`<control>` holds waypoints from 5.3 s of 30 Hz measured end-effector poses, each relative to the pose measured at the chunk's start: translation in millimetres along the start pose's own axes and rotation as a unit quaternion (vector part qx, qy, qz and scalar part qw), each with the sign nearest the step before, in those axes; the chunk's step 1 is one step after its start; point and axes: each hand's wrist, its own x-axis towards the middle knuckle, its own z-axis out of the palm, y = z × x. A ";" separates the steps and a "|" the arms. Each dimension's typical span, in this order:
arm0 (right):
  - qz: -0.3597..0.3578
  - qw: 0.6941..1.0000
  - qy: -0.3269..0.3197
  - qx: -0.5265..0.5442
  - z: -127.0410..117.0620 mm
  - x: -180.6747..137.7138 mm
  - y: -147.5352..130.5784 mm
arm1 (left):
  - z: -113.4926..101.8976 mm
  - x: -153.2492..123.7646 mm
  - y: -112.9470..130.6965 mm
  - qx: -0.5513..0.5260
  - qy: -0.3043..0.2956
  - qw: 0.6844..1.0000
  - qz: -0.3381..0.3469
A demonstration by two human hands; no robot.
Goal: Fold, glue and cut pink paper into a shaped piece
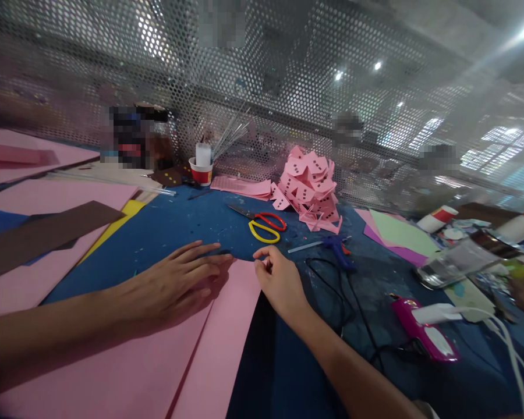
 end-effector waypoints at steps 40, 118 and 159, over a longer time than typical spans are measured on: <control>-0.028 0.997 -0.062 0.047 -10.3 -6.0 -10.0 | -3.3 -8.3 -1.9 0.033 0.005 0.999 0.020; -0.036 0.995 -0.086 -0.040 -11.5 -7.2 -14.0 | -3.0 -15.4 1.8 0.080 0.010 0.996 0.046; -0.041 0.988 -0.138 -0.050 -16.0 -11.8 -19.1 | -7.6 -19.0 7.7 0.089 -0.007 0.995 0.052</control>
